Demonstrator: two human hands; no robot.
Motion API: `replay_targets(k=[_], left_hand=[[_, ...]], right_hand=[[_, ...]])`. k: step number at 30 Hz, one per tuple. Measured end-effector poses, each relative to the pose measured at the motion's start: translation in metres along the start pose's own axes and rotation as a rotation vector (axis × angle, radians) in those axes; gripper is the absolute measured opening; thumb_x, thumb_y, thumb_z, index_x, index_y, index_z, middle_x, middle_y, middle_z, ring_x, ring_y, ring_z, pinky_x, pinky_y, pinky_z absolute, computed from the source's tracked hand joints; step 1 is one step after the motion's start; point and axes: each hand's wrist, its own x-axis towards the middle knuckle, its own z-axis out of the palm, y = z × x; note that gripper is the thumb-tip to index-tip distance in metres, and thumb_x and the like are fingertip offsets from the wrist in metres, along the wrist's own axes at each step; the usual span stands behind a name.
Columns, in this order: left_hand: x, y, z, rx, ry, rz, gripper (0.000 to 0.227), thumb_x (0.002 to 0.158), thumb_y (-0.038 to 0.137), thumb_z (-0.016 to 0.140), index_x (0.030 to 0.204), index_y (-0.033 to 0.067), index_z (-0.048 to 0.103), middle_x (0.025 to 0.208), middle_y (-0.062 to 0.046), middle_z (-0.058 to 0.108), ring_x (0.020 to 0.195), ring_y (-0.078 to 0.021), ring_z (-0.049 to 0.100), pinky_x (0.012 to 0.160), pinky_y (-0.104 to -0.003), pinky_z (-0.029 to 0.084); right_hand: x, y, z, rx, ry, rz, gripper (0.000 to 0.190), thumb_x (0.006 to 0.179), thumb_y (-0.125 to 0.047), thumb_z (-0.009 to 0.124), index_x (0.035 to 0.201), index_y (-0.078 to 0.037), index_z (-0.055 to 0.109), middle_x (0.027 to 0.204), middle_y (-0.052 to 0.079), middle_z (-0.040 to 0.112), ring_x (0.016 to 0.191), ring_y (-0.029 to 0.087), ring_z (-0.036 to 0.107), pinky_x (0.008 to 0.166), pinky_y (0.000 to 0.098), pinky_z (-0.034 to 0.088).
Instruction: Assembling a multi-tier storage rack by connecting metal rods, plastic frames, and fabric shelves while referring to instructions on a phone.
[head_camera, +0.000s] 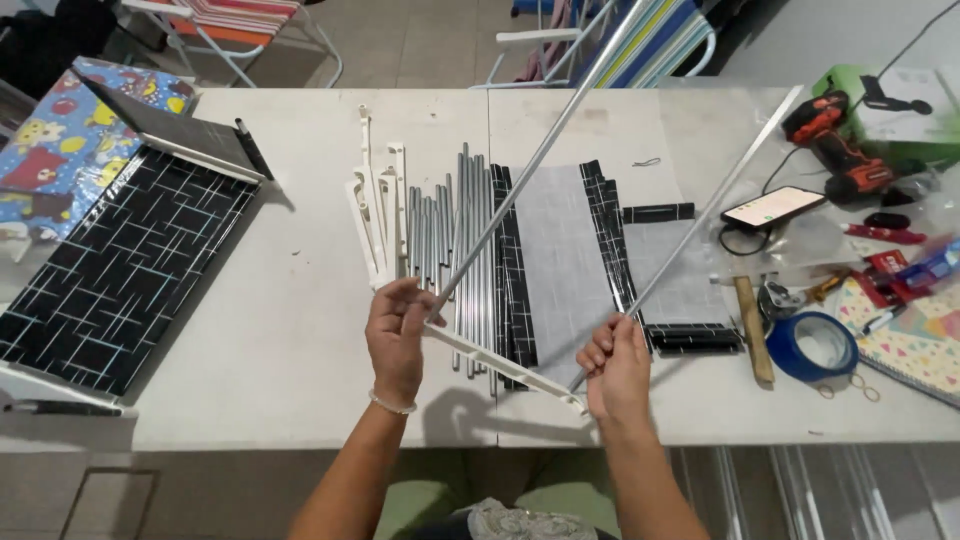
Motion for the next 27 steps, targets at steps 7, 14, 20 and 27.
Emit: replay_targets(k=[7, 14, 20, 27], left_hand=[[-0.114, 0.009, 0.035, -0.513, -0.175, -0.378, 0.092, 0.081, 0.091, 0.019, 0.12, 0.0148, 0.054, 0.097, -0.019, 0.075, 0.096, -0.0292, 0.075, 0.091, -0.038, 0.058], [-0.16, 0.026, 0.009, -0.694, 0.001, -0.706, 0.077, 0.085, 0.094, 0.017, 0.064, 0.0206, 0.027, 0.051, 0.005, 0.013, 0.04, -0.0127, 0.017, 0.039, -0.028, 0.023], [-0.171, 0.04, -0.016, -0.684, 0.102, -0.897, 0.075, 0.088, 0.093, 0.02, 0.065, 0.022, 0.024, 0.053, 0.007, 0.008, 0.039, -0.0111, 0.011, 0.036, -0.025, 0.016], [-0.173, 0.041, -0.017, -0.716, 0.063, -1.079, 0.071, 0.093, 0.09, 0.023, 0.065, 0.024, 0.025, 0.057, 0.01, 0.009, 0.042, -0.0079, 0.011, 0.036, -0.023, 0.014]], right_hand=[[-0.091, 0.023, 0.019, 0.284, -0.066, -0.103, 0.032, 0.113, -0.047, 0.027, 0.097, -0.023, 0.041, 0.069, -0.008, 0.023, 0.053, 0.009, 0.028, 0.049, 0.0226, 0.031], [-0.142, 0.063, 0.015, 0.323, -0.112, -0.047, 0.043, 0.108, -0.063, 0.024, 0.088, -0.027, 0.037, 0.068, -0.009, 0.011, 0.049, 0.008, 0.014, 0.041, 0.0232, 0.02], [-0.164, 0.089, 0.007, 0.372, -0.25, -0.022, 0.049, 0.101, -0.073, 0.028, 0.079, -0.029, 0.03, 0.065, -0.01, 0.005, 0.046, 0.008, 0.006, 0.036, 0.0234, 0.012], [-0.151, 0.102, -0.023, 0.622, -0.697, -0.026, 0.052, 0.098, -0.074, 0.035, 0.074, -0.028, 0.03, 0.052, -0.01, 0.009, 0.04, 0.006, 0.006, 0.029, 0.0232, 0.016]])
